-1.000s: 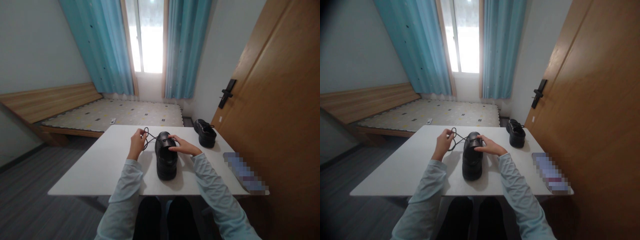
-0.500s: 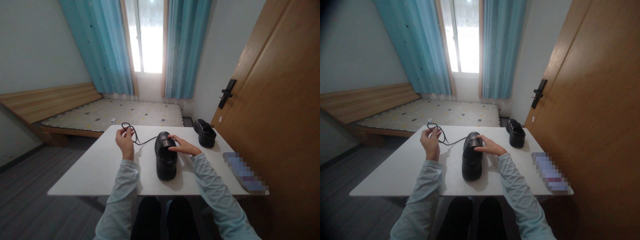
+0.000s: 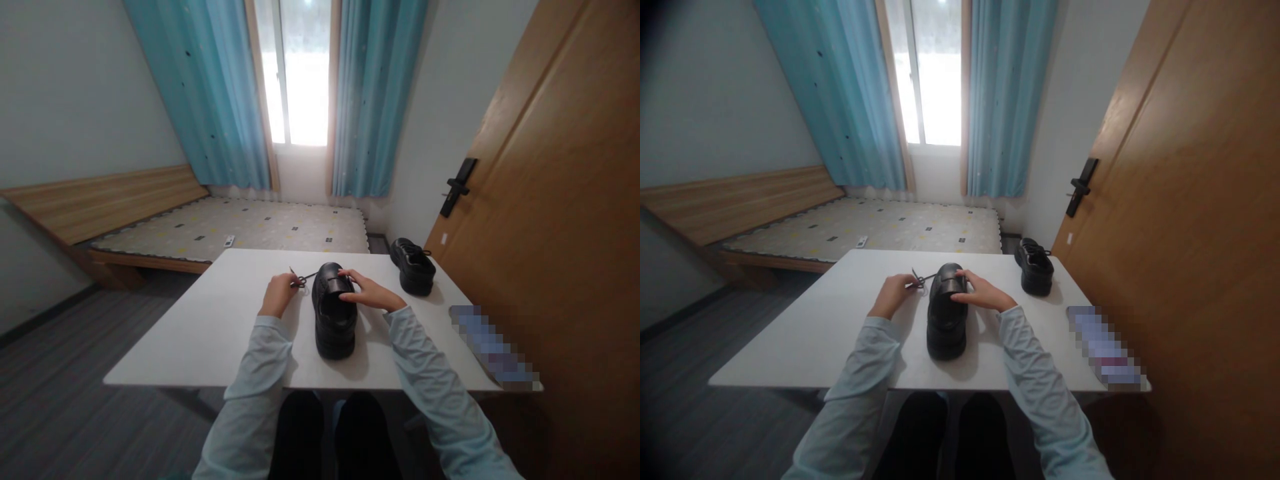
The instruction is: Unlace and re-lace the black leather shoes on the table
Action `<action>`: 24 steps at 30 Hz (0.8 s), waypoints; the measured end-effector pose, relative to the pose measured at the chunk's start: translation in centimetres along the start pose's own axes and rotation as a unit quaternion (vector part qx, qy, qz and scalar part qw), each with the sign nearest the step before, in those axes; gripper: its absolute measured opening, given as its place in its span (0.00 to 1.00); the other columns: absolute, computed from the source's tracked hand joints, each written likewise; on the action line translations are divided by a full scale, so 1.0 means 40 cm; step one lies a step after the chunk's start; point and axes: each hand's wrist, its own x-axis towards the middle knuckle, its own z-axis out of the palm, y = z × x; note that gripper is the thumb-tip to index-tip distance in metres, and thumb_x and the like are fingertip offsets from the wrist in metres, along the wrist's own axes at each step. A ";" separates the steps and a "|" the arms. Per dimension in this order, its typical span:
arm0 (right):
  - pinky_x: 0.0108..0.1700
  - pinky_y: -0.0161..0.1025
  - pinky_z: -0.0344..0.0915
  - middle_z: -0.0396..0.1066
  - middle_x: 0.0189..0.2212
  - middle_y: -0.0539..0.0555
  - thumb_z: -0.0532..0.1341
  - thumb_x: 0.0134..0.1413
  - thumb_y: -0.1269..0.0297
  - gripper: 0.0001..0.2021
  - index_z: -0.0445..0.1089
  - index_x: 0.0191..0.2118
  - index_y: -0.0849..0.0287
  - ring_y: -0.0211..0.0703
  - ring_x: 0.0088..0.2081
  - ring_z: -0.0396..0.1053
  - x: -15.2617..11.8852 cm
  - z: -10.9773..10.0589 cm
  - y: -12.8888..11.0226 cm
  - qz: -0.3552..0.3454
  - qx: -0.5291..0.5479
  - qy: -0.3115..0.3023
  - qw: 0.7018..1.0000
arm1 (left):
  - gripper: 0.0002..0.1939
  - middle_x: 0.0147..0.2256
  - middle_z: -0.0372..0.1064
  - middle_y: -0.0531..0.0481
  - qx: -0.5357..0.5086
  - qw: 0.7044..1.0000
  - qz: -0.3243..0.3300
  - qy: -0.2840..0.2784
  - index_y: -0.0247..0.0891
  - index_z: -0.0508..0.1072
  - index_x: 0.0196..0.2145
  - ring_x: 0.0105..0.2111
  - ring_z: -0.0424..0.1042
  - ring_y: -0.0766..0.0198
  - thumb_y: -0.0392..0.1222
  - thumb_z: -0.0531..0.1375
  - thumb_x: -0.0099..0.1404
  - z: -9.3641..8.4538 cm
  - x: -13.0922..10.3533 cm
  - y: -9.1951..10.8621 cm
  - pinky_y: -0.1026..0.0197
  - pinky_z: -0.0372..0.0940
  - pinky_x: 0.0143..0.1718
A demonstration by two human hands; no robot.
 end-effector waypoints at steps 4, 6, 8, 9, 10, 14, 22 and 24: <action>0.60 0.52 0.55 0.58 0.60 0.60 0.65 0.47 0.51 0.33 0.57 0.58 0.55 0.54 0.59 0.58 -0.003 -0.001 -0.007 0.004 -0.001 0.000 1.000 | 0.13 0.40 0.77 0.44 0.038 0.995 0.062 -0.061 0.38 0.79 0.37 0.42 0.74 0.55 0.30 0.61 0.53 0.012 -0.001 0.001 0.58 0.65 0.47; 0.60 0.52 0.55 0.58 0.59 0.60 0.65 0.47 0.51 0.33 0.57 0.58 0.55 0.54 0.59 0.59 -0.004 -0.002 -0.011 0.003 -0.001 0.000 1.000 | 0.12 0.40 0.76 0.43 0.049 0.993 0.071 -0.077 0.39 0.79 0.37 0.42 0.74 0.54 0.32 0.60 0.55 0.014 -0.001 0.011 0.58 0.65 0.48; 0.59 0.52 0.55 0.58 0.59 0.59 0.65 0.47 0.51 0.33 0.57 0.58 0.55 0.54 0.59 0.59 -0.006 -0.003 -0.015 0.000 0.000 0.001 1.000 | 0.09 0.39 0.77 0.43 0.065 0.992 0.064 -0.087 0.40 0.79 0.34 0.42 0.74 0.54 0.33 0.59 0.57 0.013 -0.001 0.021 0.59 0.65 0.47; 0.59 0.52 0.55 0.59 0.59 0.59 0.65 0.47 0.52 0.33 0.57 0.58 0.54 0.54 0.59 0.60 -0.007 -0.003 -0.016 -0.001 0.001 0.001 1.000 | 0.09 0.38 0.77 0.42 0.073 0.992 0.057 -0.090 0.40 0.79 0.32 0.42 0.75 0.55 0.34 0.58 0.58 0.012 -0.001 0.024 0.59 0.65 0.47; 0.59 0.52 0.55 0.59 0.59 0.59 0.65 0.47 0.52 0.33 0.57 0.58 0.54 0.54 0.58 0.60 -0.008 -0.003 -0.018 -0.001 0.002 0.002 1.000 | 0.08 0.37 0.77 0.42 0.077 0.992 0.050 -0.091 0.40 0.79 0.31 0.41 0.75 0.55 0.34 0.58 0.58 0.011 -0.001 0.025 0.59 0.65 0.46; 0.59 0.52 0.56 0.58 0.59 0.60 0.65 0.47 0.52 0.33 0.57 0.58 0.55 0.55 0.59 0.59 -0.012 -0.003 -0.022 0.005 0.005 -0.002 1.000 | 0.07 0.35 0.77 0.39 0.089 0.992 0.031 -0.088 0.39 0.78 0.28 0.40 0.75 0.55 0.37 0.59 0.59 0.000 -0.004 0.009 0.59 0.65 0.44; 0.59 0.52 0.55 0.58 0.59 0.61 0.64 0.47 0.49 0.34 0.57 0.58 0.56 0.55 0.59 0.58 -0.019 -0.006 -0.020 0.010 0.008 -0.002 1.000 | 0.11 0.32 0.76 0.37 0.150 0.984 -0.040 -0.091 0.37 0.74 0.23 0.35 0.75 0.53 0.43 0.57 0.58 -0.074 -0.010 -0.082 0.59 0.66 0.39; 0.60 0.52 0.55 0.58 0.59 0.61 0.65 0.47 0.50 0.34 0.57 0.58 0.56 0.55 0.59 0.59 -0.020 -0.007 -0.019 0.009 0.006 -0.001 1.000 | 0.11 0.31 0.76 0.37 0.169 0.979 -0.068 -0.087 0.38 0.73 0.22 0.34 0.75 0.53 0.45 0.57 0.57 -0.102 -0.014 -0.114 0.60 0.66 0.37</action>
